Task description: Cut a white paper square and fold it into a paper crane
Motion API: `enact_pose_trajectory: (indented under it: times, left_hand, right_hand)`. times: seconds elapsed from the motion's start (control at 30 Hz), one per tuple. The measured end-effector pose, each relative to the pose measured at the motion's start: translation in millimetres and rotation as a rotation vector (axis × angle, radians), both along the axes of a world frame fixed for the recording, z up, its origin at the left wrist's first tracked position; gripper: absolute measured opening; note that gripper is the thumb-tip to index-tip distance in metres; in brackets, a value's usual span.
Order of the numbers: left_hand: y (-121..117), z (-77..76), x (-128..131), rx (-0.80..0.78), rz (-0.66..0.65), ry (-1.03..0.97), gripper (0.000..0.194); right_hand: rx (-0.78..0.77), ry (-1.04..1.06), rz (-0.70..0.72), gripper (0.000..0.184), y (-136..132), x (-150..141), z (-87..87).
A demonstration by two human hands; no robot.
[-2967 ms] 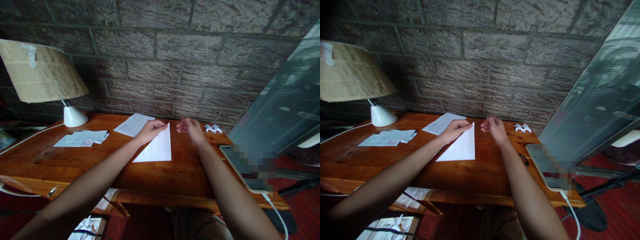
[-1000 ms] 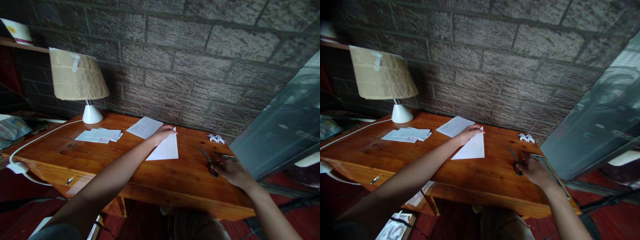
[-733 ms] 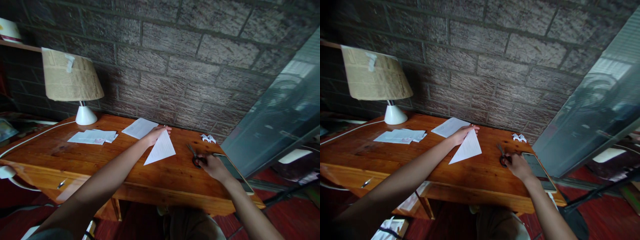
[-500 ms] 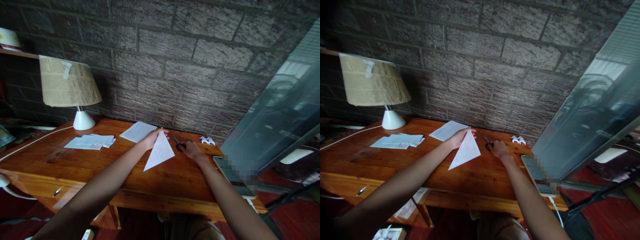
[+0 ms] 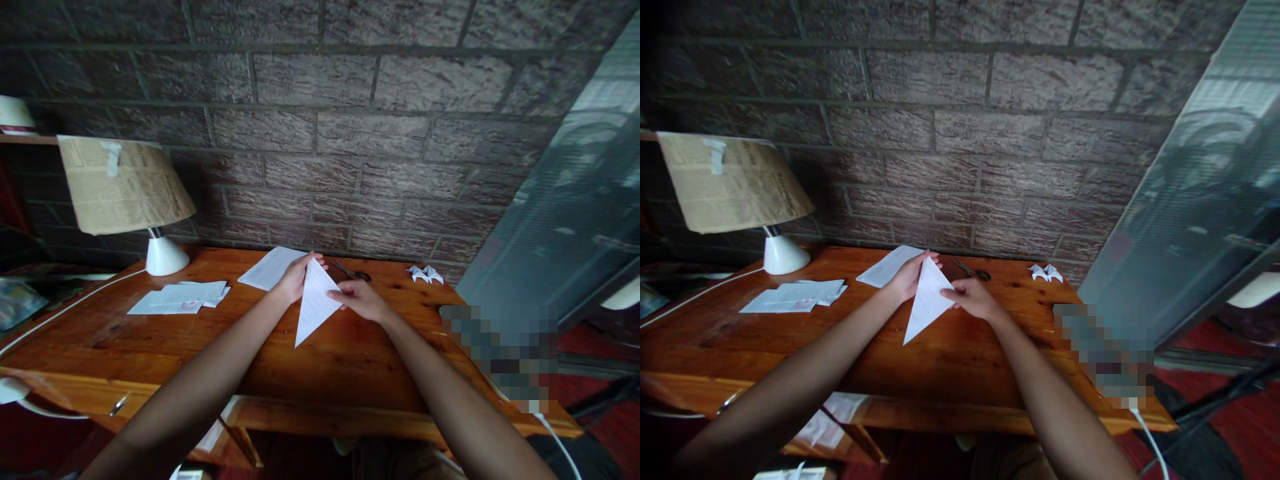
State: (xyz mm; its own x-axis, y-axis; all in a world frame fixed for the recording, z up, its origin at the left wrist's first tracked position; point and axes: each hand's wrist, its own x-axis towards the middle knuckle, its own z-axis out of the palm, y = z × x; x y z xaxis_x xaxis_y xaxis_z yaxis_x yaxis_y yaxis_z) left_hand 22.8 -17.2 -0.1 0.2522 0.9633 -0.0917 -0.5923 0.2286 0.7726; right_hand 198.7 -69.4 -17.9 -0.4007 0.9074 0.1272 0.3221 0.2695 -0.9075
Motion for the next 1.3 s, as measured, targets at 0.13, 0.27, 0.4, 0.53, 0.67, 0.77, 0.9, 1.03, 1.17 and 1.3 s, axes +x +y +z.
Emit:
enact_pose_trajectory:
  times: [0.13,0.27,0.4,0.53,0.67,0.77,0.9,1.03,1.17,1.3]
  left_hand:
    - [8.0,3.8,-13.8,0.007,0.148,-0.018,0.018]
    - [17.3,-1.2,-26.5,0.118,0.303,0.097,0.02]
    - [15.9,-15.6,-16.9,0.255,0.34,0.394,0.028]
    - [4.7,-23.8,-5.2,0.649,0.315,0.683,0.042]
    - [-4.0,-24.2,-3.3,0.876,0.21,0.855,0.052]
    - [-3.9,-25.5,-3.9,0.877,0.077,0.814,0.051]
    - [1.2,-28.5,-3.9,0.802,0.034,0.747,0.043]
    - [2.3,-32.0,-1.6,0.831,0.07,0.801,0.048]
    - [-1.1,-35.7,1.8,0.949,0.104,0.899,0.057]
    - [-4.1,-38.4,3.7,0.942,0.027,0.956,0.068]
  right_hand:
    - [-0.129,0.089,0.026,0.046,-0.9,-0.4,0.2]
    - [-0.156,0.139,-0.021,0.044,2.9,5.8,1.5]
    - [-0.153,0.255,-0.148,0.032,5.9,8.8,3.3]
    - [-0.172,0.397,-0.316,0.018,5.8,12.0,9.1]
    - [-0.232,0.509,-0.425,0.012,6.4,19.3,14.0]
    - [-0.29,0.533,-0.369,0.017,7.2,31.9,15.5]
    - [-0.374,0.468,-0.213,0.026,8.4,54.9,16.3]
    - [-0.376,0.391,-0.259,0.023,10.2,65.4,12.8]
    - [-0.347,0.377,-0.296,0.025,11.7,64.0,9.7]
    - [-0.323,0.397,-0.283,0.03,10.8,62.6,10.1]
